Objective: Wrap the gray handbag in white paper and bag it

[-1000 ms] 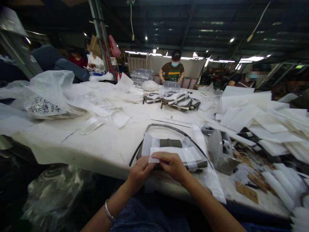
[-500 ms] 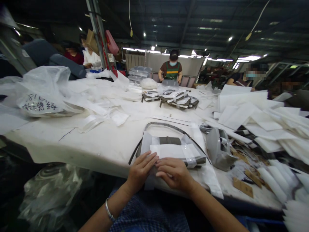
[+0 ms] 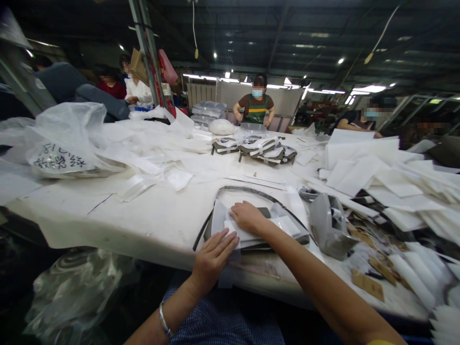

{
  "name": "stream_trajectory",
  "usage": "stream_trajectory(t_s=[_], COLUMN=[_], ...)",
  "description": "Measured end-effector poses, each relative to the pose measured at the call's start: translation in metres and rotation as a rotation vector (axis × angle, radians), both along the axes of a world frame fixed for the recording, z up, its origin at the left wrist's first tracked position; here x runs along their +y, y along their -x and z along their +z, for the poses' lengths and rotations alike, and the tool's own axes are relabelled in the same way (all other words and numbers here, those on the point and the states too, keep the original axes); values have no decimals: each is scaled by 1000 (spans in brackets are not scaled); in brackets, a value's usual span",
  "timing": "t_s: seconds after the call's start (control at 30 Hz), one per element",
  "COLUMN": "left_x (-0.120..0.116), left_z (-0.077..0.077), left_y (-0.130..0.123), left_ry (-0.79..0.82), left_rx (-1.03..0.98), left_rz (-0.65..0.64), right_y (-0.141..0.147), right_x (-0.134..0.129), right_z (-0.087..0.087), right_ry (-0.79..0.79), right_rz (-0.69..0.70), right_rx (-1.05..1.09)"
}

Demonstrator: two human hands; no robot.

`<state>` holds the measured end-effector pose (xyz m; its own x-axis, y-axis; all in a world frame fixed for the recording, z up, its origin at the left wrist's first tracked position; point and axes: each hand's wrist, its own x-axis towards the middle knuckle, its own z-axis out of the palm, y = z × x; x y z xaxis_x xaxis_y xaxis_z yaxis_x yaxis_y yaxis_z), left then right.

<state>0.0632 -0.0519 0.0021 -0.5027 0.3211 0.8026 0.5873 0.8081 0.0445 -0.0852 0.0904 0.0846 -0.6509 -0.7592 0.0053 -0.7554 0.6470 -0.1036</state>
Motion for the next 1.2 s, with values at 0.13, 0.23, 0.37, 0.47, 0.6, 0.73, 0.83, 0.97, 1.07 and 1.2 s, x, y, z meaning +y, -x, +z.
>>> stream_trajectory(t_s=[0.13,0.23,0.37,0.47,0.6,0.73,0.83,0.97,1.07,1.2], left_x=[0,-2,-5,-7,-8,-9,-9,-9,-9,-9], left_z=[0,2,4,4,5,7,9,12,15,16], left_y=[0,0,0,2,4,3,2,2,1,1], left_ry=[23,45,67,72,62,62,64,72,84,86], left_rx=[-12,-34,-29,-42,-59,-112,-136,-151,-173,-161], left_rz=[8,5,-3,-9,-24,-42,-56,-57,-47,-54], right_y=[6,7,-5,-27,-78,-138,-163,-161,-150,-146], right_x=[-2,-2,2,16,48,74,73,54,42,38], right_z=[-1,-3,-5,-5,-15,-47,-78,-99,-97,-88], right_ry=[-15,-1,87,162,467,681,525,408,482,589], right_rz=[20,27,35,42,22,87,256,273,261,265], right_rx=[-22,-11,27,28,102,328,404,472,543,532])
